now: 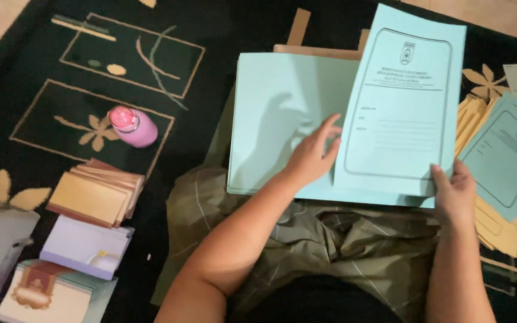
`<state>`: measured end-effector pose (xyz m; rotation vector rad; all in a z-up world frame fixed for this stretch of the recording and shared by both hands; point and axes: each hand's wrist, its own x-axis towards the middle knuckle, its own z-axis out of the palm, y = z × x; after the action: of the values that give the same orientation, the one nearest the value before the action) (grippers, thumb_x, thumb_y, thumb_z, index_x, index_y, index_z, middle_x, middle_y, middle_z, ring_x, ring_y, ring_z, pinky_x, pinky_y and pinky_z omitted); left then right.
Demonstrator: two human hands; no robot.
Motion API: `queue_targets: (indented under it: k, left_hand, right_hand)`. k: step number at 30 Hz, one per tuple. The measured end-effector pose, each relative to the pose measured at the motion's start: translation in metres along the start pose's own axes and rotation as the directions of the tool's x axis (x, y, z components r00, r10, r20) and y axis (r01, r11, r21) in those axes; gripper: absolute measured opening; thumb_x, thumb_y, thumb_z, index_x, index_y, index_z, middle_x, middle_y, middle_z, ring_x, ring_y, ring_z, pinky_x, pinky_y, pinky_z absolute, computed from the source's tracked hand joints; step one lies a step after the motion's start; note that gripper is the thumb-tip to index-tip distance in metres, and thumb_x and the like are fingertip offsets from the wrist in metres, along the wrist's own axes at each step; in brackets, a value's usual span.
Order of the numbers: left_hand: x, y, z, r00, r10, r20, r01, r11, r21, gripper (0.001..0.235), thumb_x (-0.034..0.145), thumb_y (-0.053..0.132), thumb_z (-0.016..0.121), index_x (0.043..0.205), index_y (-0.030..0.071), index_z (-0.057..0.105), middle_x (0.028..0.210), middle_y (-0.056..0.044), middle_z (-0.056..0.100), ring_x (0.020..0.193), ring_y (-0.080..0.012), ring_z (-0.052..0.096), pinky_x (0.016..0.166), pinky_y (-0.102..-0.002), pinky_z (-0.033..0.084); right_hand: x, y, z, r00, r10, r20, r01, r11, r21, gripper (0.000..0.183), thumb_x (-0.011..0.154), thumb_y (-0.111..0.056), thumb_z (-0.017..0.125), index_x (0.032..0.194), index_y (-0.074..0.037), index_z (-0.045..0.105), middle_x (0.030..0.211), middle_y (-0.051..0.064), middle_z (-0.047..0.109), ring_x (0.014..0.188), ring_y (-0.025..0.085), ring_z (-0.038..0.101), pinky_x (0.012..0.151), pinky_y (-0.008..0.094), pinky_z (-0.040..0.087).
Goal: The person is organizing, smoothing, and stacking light blue paper folders while sitting on the floor.
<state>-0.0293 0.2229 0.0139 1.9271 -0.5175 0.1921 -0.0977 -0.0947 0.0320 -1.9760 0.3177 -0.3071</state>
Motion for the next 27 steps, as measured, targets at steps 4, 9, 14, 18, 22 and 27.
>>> queue_targets:
  k: [4, 9, 14, 18, 22, 27]
  left_hand:
    - [0.000, -0.002, -0.025, 0.987, 0.111, -0.119, -0.083, 0.972, 0.222, 0.044, 0.097, 0.013, 0.060, 0.139, 0.009, 0.049, 0.120, -0.011, 0.069, 0.110, -0.0281, 0.066, 0.086, -0.039, 0.055]
    - [0.000, -0.056, 0.000, 0.986, -0.003, 0.169, -0.086, 0.851, 0.518, 0.054, 0.095, 0.036, 0.062, 0.140, 0.006, 0.056, 0.155, -0.014, 0.048, 0.150, -0.0423, 0.030, 0.120, -0.066, 0.021]
    - [-0.002, -0.036, -0.006, 0.955, -0.025, 0.297, -0.139, 0.844, 0.518, 0.071, 0.088, 0.053, 0.064, 0.142, 0.008, 0.055, 0.158, -0.010, 0.045, 0.154, -0.0392, 0.021, 0.120, -0.073, 0.004]
    - [0.001, -0.026, -0.011, 0.935, -0.049, 0.352, -0.152, 0.840, 0.521, 0.078, 0.086, 0.060, 0.064, 0.145, 0.010, 0.054, 0.158, -0.004, 0.046, 0.154, -0.0368, 0.021, 0.121, -0.070, 0.004]
    - [0.000, -0.022, -0.012, 0.933, -0.051, 0.357, -0.157, 0.833, 0.530, 0.078, 0.085, 0.060, 0.066, 0.144, 0.011, 0.054, 0.158, -0.001, 0.046, 0.154, -0.0345, 0.023, 0.123, -0.067, 0.006]
    - [0.004, -0.015, -0.011, 0.916, -0.113, 0.385, -0.132, 0.821, 0.555, 0.082, 0.085, 0.066, 0.065, 0.149, 0.016, 0.051, 0.159, 0.003, 0.044, 0.155, -0.0317, 0.018, 0.123, -0.066, 0.001]
  right_hand:
    - [0.009, 0.001, -0.010, 0.997, 0.070, -0.044, -0.079, 0.963, -0.258, 0.057, 0.107, -0.007, 0.064, 0.147, 0.023, 0.037, 0.136, 0.039, 0.055, 0.118, 0.038, 0.061, 0.095, 0.041, 0.051]
    - [-0.010, -0.015, 0.000, 0.981, 0.194, 0.003, -0.174, 0.887, -0.427, 0.053, 0.104, -0.009, 0.060, 0.148, 0.016, 0.045, 0.129, 0.034, 0.062, 0.109, 0.037, 0.065, 0.093, 0.044, 0.051]
    - [0.005, 0.019, -0.007, 0.998, 0.038, 0.053, -0.011, 0.900, -0.435, 0.043, 0.101, -0.006, 0.063, 0.139, 0.012, 0.057, 0.114, 0.030, 0.069, 0.095, 0.037, 0.067, 0.082, 0.043, 0.053]
    - [0.007, -0.002, 0.007, 0.998, 0.062, 0.030, -0.044, 0.911, -0.410, 0.053, 0.101, -0.007, 0.063, 0.146, 0.016, 0.046, 0.134, 0.035, 0.060, 0.119, 0.040, 0.063, 0.097, 0.044, 0.051]
    - [0.016, 0.020, 0.005, 0.998, 0.042, 0.052, -0.019, 0.922, -0.386, 0.052, 0.101, -0.007, 0.064, 0.145, 0.017, 0.048, 0.130, 0.033, 0.063, 0.114, 0.038, 0.064, 0.094, 0.042, 0.051]
    - [0.014, 0.006, 0.001, 0.998, 0.036, 0.060, -0.009, 0.918, -0.398, 0.050, 0.103, -0.005, 0.067, 0.146, 0.014, 0.051, 0.130, 0.032, 0.064, 0.111, 0.035, 0.067, 0.092, 0.042, 0.053]
